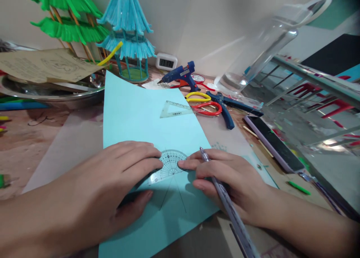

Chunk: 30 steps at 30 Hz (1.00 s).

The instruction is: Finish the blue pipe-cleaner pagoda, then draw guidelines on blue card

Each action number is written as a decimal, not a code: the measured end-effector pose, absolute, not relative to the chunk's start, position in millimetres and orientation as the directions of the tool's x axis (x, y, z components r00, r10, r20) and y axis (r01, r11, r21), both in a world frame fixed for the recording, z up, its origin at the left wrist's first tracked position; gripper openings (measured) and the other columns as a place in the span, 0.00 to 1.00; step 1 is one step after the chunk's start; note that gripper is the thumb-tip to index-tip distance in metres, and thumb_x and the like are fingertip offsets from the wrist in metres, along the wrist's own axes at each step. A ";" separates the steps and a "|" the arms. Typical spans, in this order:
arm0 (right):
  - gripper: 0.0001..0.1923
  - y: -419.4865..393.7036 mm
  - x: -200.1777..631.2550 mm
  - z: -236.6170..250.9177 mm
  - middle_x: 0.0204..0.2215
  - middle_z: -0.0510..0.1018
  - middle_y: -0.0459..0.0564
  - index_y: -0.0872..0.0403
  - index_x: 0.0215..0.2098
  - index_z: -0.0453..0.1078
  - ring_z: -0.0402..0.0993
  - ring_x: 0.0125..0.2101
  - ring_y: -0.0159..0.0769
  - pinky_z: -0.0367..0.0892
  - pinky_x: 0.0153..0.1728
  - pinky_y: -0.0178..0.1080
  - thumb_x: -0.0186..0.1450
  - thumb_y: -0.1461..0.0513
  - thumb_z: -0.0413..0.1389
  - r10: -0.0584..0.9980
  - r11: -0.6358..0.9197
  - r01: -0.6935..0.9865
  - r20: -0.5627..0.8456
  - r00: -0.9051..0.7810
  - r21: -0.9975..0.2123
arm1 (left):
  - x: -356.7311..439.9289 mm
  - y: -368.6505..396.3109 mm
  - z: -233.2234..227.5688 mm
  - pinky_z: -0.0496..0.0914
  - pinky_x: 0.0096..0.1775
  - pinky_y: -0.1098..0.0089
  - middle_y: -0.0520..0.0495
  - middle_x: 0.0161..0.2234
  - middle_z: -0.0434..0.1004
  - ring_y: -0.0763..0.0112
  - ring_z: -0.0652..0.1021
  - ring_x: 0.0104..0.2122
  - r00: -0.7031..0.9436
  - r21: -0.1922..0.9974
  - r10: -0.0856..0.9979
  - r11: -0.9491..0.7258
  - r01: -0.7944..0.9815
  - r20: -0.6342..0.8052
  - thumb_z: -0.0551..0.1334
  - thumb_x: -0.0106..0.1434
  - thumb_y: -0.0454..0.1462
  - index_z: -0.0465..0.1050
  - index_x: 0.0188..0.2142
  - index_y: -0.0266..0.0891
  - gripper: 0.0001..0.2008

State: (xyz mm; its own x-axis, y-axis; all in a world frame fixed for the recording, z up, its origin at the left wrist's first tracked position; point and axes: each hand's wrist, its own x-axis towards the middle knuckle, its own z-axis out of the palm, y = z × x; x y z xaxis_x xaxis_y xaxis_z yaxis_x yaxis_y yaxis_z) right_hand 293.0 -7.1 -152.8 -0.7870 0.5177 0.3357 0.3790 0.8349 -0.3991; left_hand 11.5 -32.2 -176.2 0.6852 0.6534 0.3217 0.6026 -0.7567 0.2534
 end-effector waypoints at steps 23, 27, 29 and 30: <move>0.04 -7.7 291.4 -152.2 0.46 0.83 0.51 0.53 0.43 0.69 0.80 0.43 0.38 0.72 0.52 0.43 0.69 0.64 0.57 0.518 0.844 0.393 0.365 -0.773 -0.366 | 12.4 -32.7 -172.0 0.69 0.58 0.56 0.45 0.57 0.73 0.60 0.71 0.57 0.685 0.261 0.654 -0.756 0.600 0.321 0.58 0.66 0.36 0.67 0.55 0.41 0.18; 0.04 -6.9 292.2 -152.3 0.46 0.83 0.53 0.53 0.44 0.69 0.79 0.43 0.38 0.73 0.51 0.44 0.70 0.64 0.56 0.518 0.840 0.391 0.343 -0.784 -0.376 | 12.4 -32.6 -173.9 0.69 0.58 0.57 0.46 0.57 0.72 0.62 0.71 0.56 0.683 0.249 0.652 -0.758 0.603 0.331 0.58 0.66 0.35 0.67 0.55 0.42 0.17; 0.05 -6.6 292.9 -151.9 0.45 0.83 0.53 0.53 0.44 0.69 0.79 0.43 0.39 0.74 0.50 0.44 0.70 0.64 0.56 0.515 0.840 0.386 0.337 -0.788 -0.382 | 12.2 -33.0 -174.7 0.68 0.58 0.58 0.46 0.57 0.72 0.62 0.71 0.56 0.687 0.251 0.650 -0.760 0.600 0.326 0.58 0.66 0.35 0.68 0.55 0.42 0.17; 0.05 -6.5 293.0 -151.6 0.45 0.83 0.54 0.53 0.44 0.69 0.79 0.43 0.40 0.74 0.49 0.44 0.69 0.64 0.56 0.513 0.841 0.383 0.338 -0.789 -0.383 | 12.0 -33.2 -175.1 0.68 0.58 0.58 0.47 0.58 0.72 0.62 0.70 0.56 0.687 0.250 0.651 -0.759 0.601 0.323 0.58 0.66 0.35 0.67 0.55 0.42 0.17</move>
